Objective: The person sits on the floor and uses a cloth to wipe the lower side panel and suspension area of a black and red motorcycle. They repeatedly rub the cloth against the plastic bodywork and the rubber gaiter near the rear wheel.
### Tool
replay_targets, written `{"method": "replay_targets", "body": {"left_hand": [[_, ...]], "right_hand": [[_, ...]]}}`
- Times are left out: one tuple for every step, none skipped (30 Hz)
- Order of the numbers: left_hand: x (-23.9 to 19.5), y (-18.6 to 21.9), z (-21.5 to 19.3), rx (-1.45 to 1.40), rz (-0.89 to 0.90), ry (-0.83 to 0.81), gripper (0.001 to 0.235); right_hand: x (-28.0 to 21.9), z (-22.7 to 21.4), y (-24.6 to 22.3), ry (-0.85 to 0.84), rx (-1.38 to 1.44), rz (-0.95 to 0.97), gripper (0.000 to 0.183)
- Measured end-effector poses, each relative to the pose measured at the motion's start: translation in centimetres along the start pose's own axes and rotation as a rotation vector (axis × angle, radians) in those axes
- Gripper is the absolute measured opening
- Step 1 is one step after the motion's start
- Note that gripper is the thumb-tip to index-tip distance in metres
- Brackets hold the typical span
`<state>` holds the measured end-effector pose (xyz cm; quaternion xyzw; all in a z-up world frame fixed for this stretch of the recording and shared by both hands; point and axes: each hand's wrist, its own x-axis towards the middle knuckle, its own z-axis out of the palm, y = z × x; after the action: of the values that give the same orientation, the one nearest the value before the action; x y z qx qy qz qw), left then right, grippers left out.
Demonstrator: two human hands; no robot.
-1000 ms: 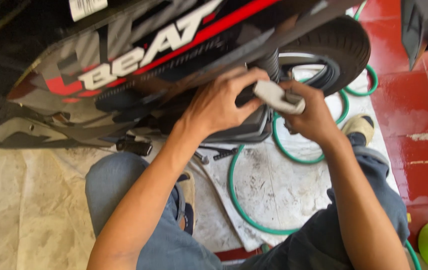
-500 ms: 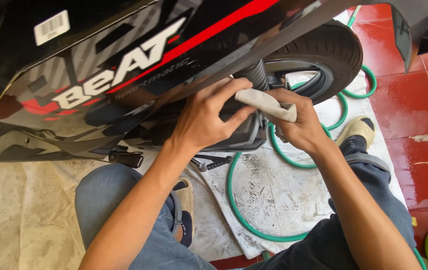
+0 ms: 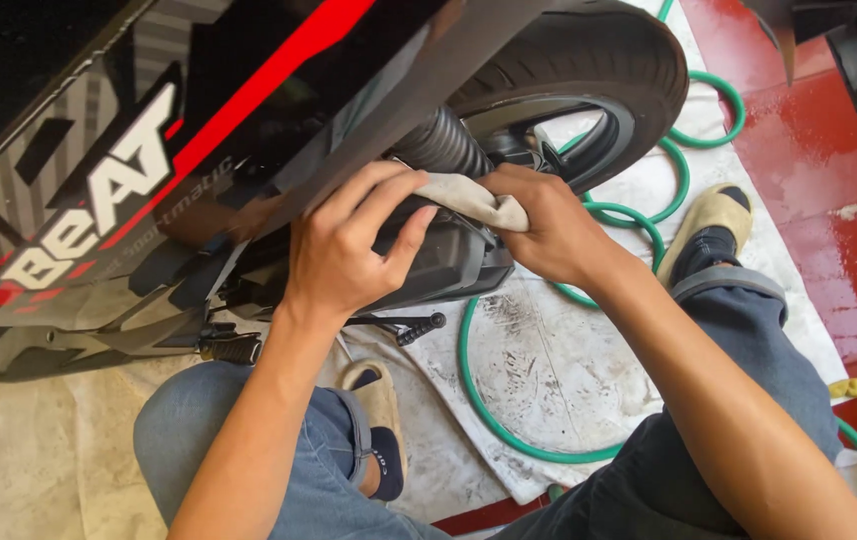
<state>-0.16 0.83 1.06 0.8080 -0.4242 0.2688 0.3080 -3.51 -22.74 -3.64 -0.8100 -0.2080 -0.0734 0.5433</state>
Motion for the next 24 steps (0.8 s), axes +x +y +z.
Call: {"method": "replay_targets", "body": {"left_hand": [[0.0,0.1,-0.3,-0.005,0.003,-0.013,0.021],[0.1,0.3,-0.5,0.003,-0.019,-0.046,0.023],[0.5,0.3,-0.6,0.013,-0.035,-0.069,0.025],[0.5,0.3,-0.8,0.009,-0.025,-0.072,0.025],[0.6,0.4,-0.9,-0.020,-0.054,-0.100,0.027],[0.6,0.5,-1.1,-0.049,-0.082,-0.129,0.030],[0.4,0.4,-0.7,-0.051,-0.081,-0.131,0.030],[0.2,0.3,-0.4,0.002,-0.017,-0.074,0.031],[0.1,0.1,-0.2,0.060,0.045,-0.014,0.031],[0.0,0.2,0.1,0.062,0.046,-0.013,0.031],[-0.3,0.3,0.4,0.111,0.103,0.025,0.032],[-0.6,0.5,0.8,0.160,0.159,0.064,0.033],[-0.5,0.7,1.0,0.161,0.159,0.067,0.033],[-0.5,0.8,1.2,0.201,0.168,0.041,0.035],[-0.5,1.0,1.3,0.244,0.174,0.012,0.038],[-0.2,0.9,1.3,0.246,0.171,0.013,0.038],[-0.3,1.0,1.1,0.251,0.157,-0.006,0.039],[-0.4,1.1,1.1,0.257,0.142,-0.025,0.041],[-0.5,1.1,0.7,0.247,0.137,-0.041,0.041],[-0.5,1.1,0.4,0.239,0.120,-0.074,0.040],[0.1,0.9,0.4,0.233,0.116,-0.095,0.040],[0.3,1.4,0.2,0.224,0.124,-0.099,0.040],[0.5,1.7,-0.1,0.197,0.095,-0.118,0.040],[0.8,2.0,-0.5,0.170,0.065,-0.137,0.040]], "right_hand": [[-0.1,0.1,-0.8,0.010,0.007,0.008,0.023],[-0.2,0.1,-1.6,0.026,0.010,0.000,0.022],[0.1,-0.2,-2.4,0.044,0.005,-0.015,0.022],[0.0,-0.2,-1.8,0.055,0.003,-0.014,0.022],[0.0,-0.3,-1.3,0.082,-0.002,-0.016,0.027],[0.0,-0.4,-0.7,0.110,-0.006,-0.018,0.033],[0.0,-0.7,-1.2,0.112,-0.006,-0.016,0.033],[0.0,-0.9,-1.6,0.132,0.036,-0.011,0.030],[0.1,-1.1,-2.1,0.148,0.079,-0.009,0.028],[0.1,-1.1,-1.9,0.148,0.079,-0.012,0.028],[-0.1,-1.1,-1.7,0.126,0.084,-0.006,0.026],[-0.2,-1.0,-1.5,0.104,0.090,0.001,0.024],[-0.2,-0.9,-1.5,0.103,0.087,-0.001,0.024],[-0.2,-0.7,-1.5,0.083,0.093,0.014,0.022],[-0.2,-0.4,-1.5,0.060,0.102,0.029,0.021],[-0.1,-0.4,-0.9,0.057,0.102,0.028,0.021],[-0.3,-0.2,-0.4,0.044,0.087,0.028,0.021],[-0.5,0.0,0.1,0.031,0.073,0.028,0.022],[-0.7,0.2,0.0,0.035,0.082,0.044,0.022],[-0.8,0.4,-0.2,0.027,0.044,0.062,0.024],[-0.6,0.0,-0.3,0.027,-0.006,0.069,0.026],[-0.9,-0.1,-0.6,0.038,-0.009,0.076,0.026],[-0.8,-0.1,-0.9,0.021,-0.011,0.109,0.026],[-0.6,-0.1,-1.1,0.004,-0.013,0.141,0.026]]}}
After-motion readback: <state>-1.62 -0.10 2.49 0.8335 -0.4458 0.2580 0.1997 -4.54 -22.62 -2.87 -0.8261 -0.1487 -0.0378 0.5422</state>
